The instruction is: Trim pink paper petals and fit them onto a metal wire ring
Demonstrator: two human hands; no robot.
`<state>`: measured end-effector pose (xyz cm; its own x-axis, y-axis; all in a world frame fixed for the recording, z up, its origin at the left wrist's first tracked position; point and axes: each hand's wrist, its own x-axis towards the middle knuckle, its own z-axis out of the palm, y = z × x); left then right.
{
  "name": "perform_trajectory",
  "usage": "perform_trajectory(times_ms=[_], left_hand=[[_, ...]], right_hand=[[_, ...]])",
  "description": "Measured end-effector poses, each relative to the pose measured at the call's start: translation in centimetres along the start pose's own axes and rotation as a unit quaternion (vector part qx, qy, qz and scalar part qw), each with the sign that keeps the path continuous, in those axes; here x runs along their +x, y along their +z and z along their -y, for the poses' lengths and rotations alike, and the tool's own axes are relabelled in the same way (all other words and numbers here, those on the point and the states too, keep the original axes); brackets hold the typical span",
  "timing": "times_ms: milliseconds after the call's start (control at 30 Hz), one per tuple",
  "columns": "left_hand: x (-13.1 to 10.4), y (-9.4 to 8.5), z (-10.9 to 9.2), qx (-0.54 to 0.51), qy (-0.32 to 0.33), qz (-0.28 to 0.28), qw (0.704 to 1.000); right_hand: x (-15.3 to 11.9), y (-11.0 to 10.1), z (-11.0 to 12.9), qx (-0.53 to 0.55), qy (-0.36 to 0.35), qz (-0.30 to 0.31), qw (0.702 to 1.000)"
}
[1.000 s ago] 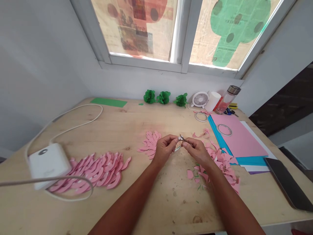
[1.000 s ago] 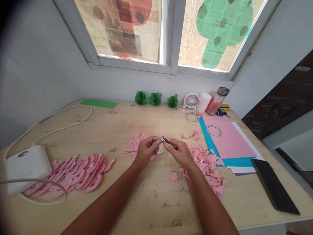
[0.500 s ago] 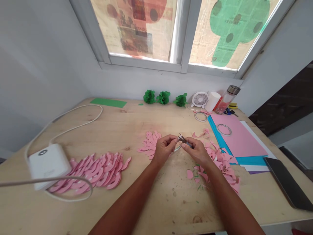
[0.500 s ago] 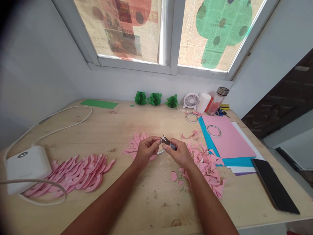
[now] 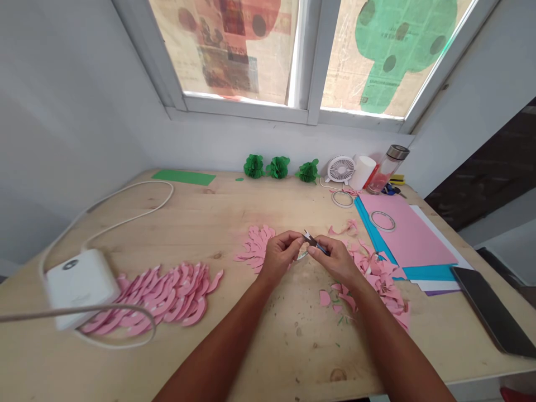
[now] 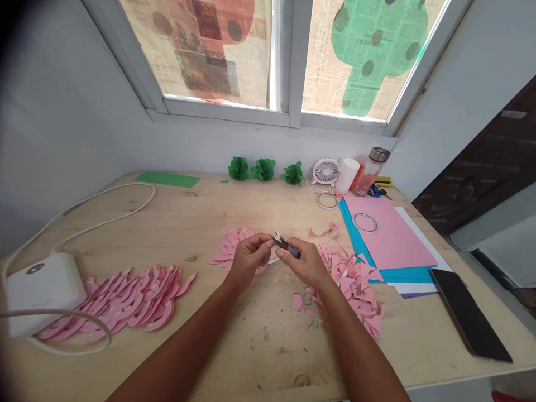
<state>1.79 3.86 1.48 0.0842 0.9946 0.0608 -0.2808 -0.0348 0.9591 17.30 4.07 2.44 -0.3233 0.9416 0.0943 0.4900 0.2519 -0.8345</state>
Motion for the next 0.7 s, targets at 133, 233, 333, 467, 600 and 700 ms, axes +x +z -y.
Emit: perform_trajectory(times_ms=[133,233,333,467,600,700], left_hand=[[0.05,-0.02,0.11,0.005,-0.003,0.004,1.000],[0.09,-0.02,0.21,0.006,-0.007,0.005,1.000],[0.09,0.00,0.26,0.007,-0.008,0.005,1.000],[0.07,0.01,0.25,0.008,-0.007,0.007,1.000],[0.07,-0.02,0.29,0.013,-0.005,0.010,1.000],[0.10,-0.05,0.40,0.015,-0.002,0.008,1.000]], right_hand=[[0.01,-0.05,0.24,0.000,-0.002,0.004,1.000],[0.00,-0.10,0.39,0.002,0.000,0.003,1.000],[-0.02,-0.10,0.45,0.001,0.002,-0.001,1.000],[-0.02,-0.04,0.44,-0.001,0.000,-0.006,1.000],[-0.02,0.00,0.48,0.005,0.002,-0.007,1.000],[0.02,0.01,0.44,-0.001,0.007,-0.012,1.000]])
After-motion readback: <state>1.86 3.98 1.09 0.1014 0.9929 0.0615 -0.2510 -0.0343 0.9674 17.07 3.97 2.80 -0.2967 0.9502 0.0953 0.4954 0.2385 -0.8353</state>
